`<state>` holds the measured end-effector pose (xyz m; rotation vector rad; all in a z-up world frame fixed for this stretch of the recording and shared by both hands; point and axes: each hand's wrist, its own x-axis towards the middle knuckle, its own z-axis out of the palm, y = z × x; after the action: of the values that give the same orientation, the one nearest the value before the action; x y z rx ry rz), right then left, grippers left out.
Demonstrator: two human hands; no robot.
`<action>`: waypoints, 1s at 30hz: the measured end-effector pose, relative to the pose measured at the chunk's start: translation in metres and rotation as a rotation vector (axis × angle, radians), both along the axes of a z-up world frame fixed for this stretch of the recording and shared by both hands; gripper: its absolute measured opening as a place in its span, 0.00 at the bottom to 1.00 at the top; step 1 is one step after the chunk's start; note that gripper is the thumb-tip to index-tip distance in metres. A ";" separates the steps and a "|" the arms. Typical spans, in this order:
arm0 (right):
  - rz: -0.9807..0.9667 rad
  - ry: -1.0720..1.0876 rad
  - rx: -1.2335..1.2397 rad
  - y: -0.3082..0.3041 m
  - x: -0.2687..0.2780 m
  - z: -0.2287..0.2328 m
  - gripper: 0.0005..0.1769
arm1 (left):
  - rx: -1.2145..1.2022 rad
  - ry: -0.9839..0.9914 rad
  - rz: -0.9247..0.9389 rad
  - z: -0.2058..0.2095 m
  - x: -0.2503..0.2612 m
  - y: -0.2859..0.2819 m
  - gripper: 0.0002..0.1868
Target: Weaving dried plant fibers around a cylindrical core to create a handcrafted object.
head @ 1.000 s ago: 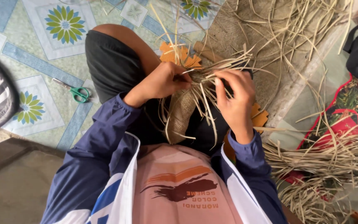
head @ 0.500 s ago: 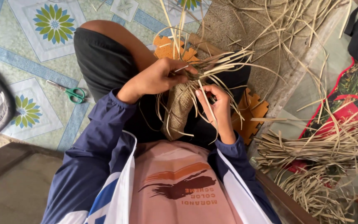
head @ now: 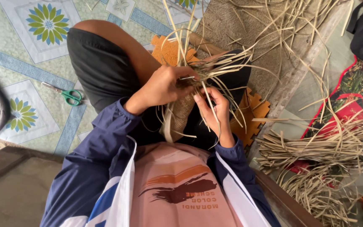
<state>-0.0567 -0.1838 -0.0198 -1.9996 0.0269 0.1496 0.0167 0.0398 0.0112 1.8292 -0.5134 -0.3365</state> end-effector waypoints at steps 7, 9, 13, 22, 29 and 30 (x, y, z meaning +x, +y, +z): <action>0.050 -0.006 0.028 -0.003 0.011 0.030 0.04 | -0.124 0.036 -0.056 0.005 0.007 0.009 0.15; 0.034 -0.124 -0.009 -0.009 0.020 0.062 0.05 | -0.139 0.076 -0.082 0.005 0.010 0.011 0.15; -0.004 -0.406 -0.167 -0.033 0.040 0.093 0.05 | -0.152 0.077 -0.101 0.007 0.011 0.007 0.15; 0.395 -0.275 -0.245 0.004 0.074 0.033 0.14 | 0.553 -0.120 0.092 -0.016 -0.018 0.014 0.16; 0.341 -0.251 -0.172 -0.003 0.071 0.024 0.09 | 0.297 0.121 -0.009 0.006 -0.033 0.026 0.06; 0.339 -0.267 -0.151 -0.002 0.071 0.025 0.10 | 0.120 0.197 -0.040 0.021 -0.031 0.028 0.07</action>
<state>0.0138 -0.1858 0.0049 -2.1468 -0.4855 0.0974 -0.0141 0.0683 0.0319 1.8786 -0.4009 -0.5790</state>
